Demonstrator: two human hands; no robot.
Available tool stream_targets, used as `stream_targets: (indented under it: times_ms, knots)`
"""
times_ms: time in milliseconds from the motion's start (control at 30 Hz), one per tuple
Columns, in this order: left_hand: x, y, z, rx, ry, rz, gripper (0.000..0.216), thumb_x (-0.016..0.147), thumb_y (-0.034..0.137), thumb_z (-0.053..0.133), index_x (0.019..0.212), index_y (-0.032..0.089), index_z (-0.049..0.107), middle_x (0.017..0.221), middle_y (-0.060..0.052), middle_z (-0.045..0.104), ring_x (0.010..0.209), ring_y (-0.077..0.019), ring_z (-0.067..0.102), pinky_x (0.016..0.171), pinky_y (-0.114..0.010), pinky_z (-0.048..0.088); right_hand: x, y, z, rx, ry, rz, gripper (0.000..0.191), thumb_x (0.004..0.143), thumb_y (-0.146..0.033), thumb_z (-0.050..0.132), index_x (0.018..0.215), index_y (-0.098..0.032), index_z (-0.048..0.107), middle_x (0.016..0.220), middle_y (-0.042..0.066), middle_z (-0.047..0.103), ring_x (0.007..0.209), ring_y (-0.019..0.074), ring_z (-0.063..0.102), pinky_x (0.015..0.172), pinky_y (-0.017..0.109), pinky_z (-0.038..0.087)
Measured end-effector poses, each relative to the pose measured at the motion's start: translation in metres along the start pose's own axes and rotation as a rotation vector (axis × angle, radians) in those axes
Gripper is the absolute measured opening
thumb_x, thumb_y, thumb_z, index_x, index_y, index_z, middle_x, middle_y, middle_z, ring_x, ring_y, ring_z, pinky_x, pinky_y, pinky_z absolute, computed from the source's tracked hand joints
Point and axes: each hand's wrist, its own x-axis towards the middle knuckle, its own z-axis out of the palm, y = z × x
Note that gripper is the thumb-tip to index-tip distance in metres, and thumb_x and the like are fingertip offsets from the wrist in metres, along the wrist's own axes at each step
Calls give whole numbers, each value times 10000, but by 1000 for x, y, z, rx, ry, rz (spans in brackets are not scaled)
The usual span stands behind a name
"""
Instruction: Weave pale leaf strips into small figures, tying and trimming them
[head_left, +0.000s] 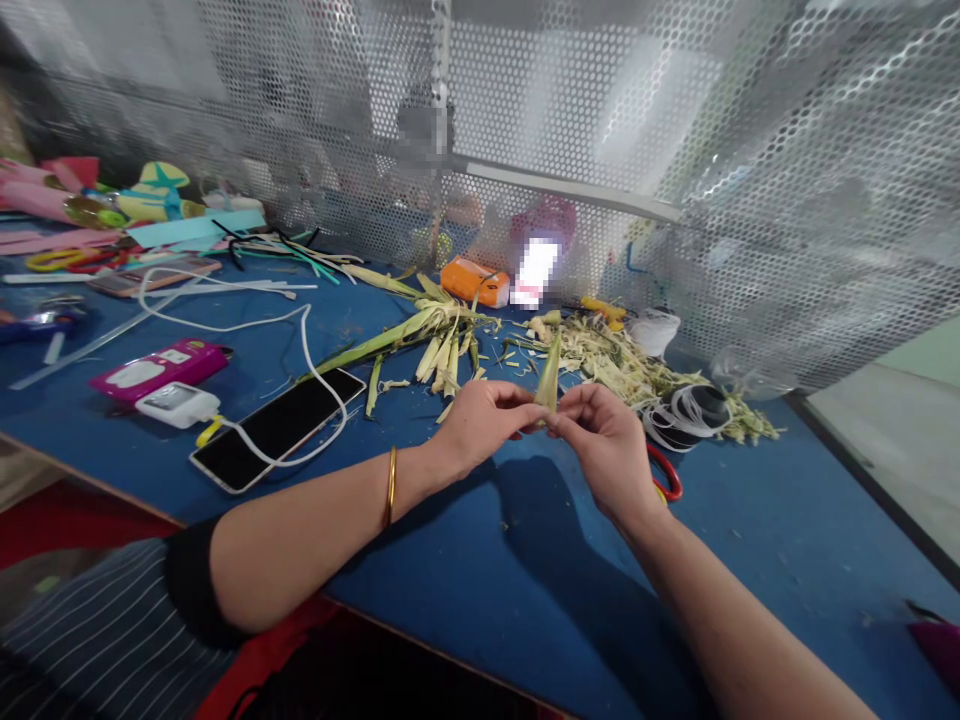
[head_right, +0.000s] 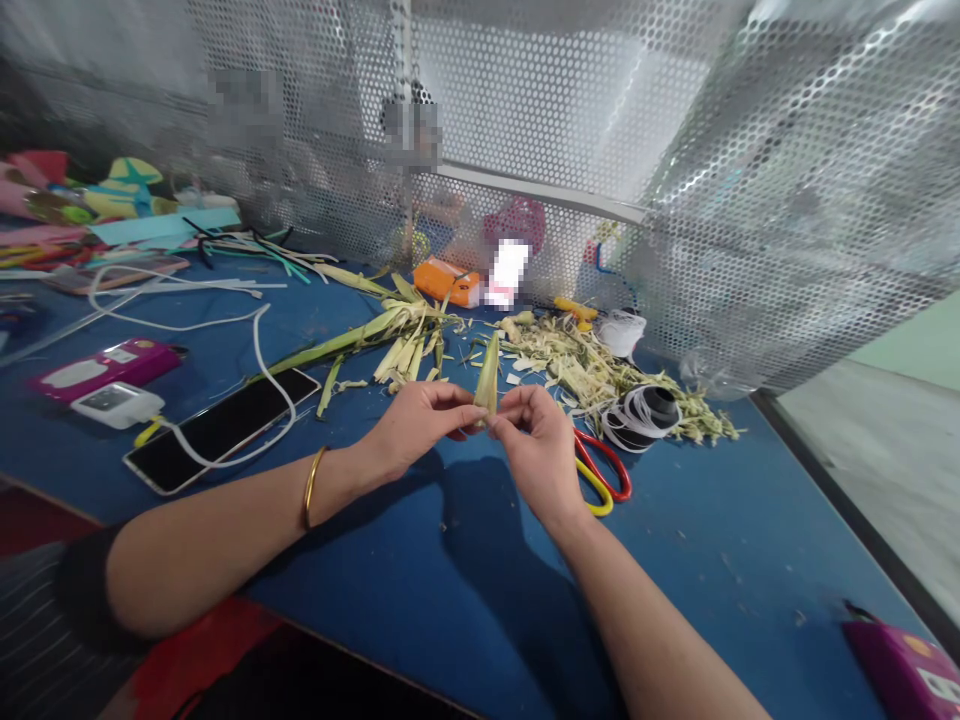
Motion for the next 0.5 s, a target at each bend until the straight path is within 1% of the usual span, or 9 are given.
stream_targets:
  times_ms: [67,133,200,267,367,500]
  knots:
    - [0,1,0,-36,2,-60,49,737,159,683,690,160,696,628,-13,673,577,-94,587,603,-241,474,0,2,1,6,-17,-24,203,728,-231,714,771,-213,516,609,-63,556,574,123,553,577,262,428]
    - [1,3,-1,-96,5,-133,59,728,130,683,677,159,690,600,-7,663,556,-91,584,619,-247,482,-1,2,1,-60,-47,-80,155,771,-224,678,757,-211,523,633,-52,552,596,124,539,589,265,426]
    - [3,5,-3,-158,5,-201,68,726,135,692,663,157,682,594,-11,662,552,-93,592,626,-251,487,-1,1,0,-198,-65,-184,85,820,-214,632,775,-207,559,685,-31,572,649,133,540,626,273,433]
    - [4,6,-5,-208,0,-244,88,728,152,697,644,155,670,599,-16,663,547,-93,593,616,-247,483,-1,-1,-3,-327,-79,-312,22,857,-199,601,840,-213,596,748,-17,597,709,141,558,672,278,446]
    - [4,7,-7,-262,-22,-294,127,737,172,686,616,154,654,589,-13,647,537,-89,584,594,-236,470,-1,-4,-7,-441,-134,-476,101,894,-172,564,939,-233,629,829,0,617,776,150,589,723,283,463]
    - [4,7,-8,-322,-67,-363,132,728,174,676,602,155,641,567,3,613,530,-80,558,572,-219,453,0,-4,-12,-533,-137,-660,151,899,-143,561,920,-248,667,862,23,580,807,161,587,716,290,470]
